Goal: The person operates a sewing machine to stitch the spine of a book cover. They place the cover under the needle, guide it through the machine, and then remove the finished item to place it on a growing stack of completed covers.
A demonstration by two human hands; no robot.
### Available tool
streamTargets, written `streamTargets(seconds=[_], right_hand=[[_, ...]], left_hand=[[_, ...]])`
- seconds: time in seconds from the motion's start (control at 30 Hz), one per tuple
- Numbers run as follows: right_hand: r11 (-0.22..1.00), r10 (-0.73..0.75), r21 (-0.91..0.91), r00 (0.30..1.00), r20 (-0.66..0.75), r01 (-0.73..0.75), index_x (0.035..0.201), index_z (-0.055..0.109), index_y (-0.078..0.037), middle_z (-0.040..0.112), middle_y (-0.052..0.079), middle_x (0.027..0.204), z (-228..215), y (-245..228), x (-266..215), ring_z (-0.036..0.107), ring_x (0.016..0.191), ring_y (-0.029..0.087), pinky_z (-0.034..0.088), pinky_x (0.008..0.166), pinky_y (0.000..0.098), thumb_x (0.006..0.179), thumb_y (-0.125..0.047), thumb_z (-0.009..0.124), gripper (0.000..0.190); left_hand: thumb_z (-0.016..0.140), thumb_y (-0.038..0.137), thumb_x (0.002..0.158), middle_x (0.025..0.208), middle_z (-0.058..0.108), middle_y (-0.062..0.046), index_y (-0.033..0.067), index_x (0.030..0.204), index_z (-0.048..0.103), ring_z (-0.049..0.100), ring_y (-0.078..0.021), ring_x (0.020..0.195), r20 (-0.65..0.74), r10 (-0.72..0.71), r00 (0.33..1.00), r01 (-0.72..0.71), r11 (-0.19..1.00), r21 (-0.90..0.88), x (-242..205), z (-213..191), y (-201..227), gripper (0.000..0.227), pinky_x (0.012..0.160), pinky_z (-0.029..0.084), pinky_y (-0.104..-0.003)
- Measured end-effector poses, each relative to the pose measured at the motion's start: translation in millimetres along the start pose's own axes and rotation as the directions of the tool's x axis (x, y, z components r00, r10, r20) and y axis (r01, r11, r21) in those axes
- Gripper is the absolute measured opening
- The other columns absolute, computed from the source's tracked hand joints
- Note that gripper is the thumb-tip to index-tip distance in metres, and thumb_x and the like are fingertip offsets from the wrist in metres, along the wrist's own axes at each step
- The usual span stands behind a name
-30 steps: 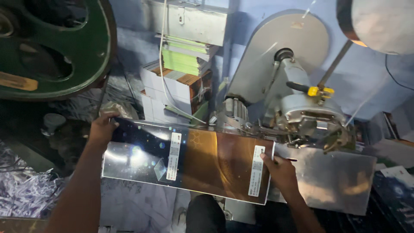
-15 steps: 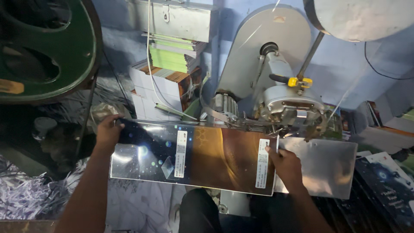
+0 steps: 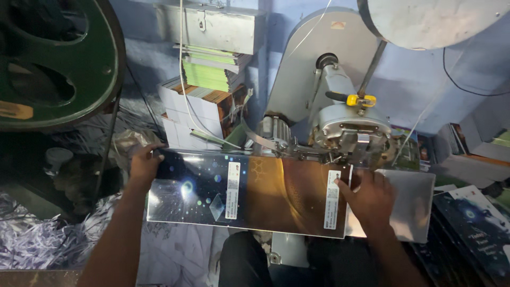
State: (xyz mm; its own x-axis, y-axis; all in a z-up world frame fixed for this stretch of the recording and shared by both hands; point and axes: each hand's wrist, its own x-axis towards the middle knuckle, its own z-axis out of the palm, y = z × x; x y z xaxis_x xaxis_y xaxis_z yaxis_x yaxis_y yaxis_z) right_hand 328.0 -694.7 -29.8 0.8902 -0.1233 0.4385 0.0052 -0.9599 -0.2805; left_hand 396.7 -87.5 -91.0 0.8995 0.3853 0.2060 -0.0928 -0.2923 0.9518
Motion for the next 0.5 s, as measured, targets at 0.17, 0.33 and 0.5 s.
streamTargets(seconds=[0.17,0.33,0.5], right_hand=[[0.915,-0.393,0.033,0.906,-0.156,0.402,0.138,0.062,-0.008,0.054,0.018,0.151,21.1,31.6,12.9,0.043,0.148,0.038,0.021,0.127,0.0595,0.091,-0.052,0.067,0.065],[0.924,-0.381,-0.026,0.914,-0.141,0.381,0.138,0.064,-0.015,0.055,0.019,0.147,29.1,50.0,16.0,0.043,0.142,0.038,0.018,0.119,0.0639,0.083,-0.055,0.066,0.068],[0.925,-0.374,0.007,0.915,-0.153,0.379,0.137,0.063,-0.017,0.057,0.019,0.142,21.3,48.2,12.1,0.043,0.144,0.038,0.019,0.119,0.0639,0.084,-0.055,0.066,0.066]], left_hand=[[0.066,-0.006,0.089,0.100,0.073,-0.007,0.0119,0.125,0.073,0.064,-0.0129,0.081,0.003,-0.150,0.989,0.150,0.987,-0.056,-8.9,7.5,18.2,0.041,0.067,0.051,-0.027],[0.068,-0.007,0.087,0.098,0.072,-0.004,0.0100,0.124,0.073,0.064,-0.0104,0.083,0.014,-0.062,0.998,0.063,0.996,-0.067,-1.9,12.4,0.9,0.041,0.070,0.051,-0.025],[0.072,-0.008,0.088,0.093,0.065,-0.004,0.0071,0.127,0.076,0.056,-0.0118,0.080,0.033,0.055,0.998,-0.053,0.997,-0.059,2.9,12.2,-18.1,0.042,0.069,0.047,-0.027]])
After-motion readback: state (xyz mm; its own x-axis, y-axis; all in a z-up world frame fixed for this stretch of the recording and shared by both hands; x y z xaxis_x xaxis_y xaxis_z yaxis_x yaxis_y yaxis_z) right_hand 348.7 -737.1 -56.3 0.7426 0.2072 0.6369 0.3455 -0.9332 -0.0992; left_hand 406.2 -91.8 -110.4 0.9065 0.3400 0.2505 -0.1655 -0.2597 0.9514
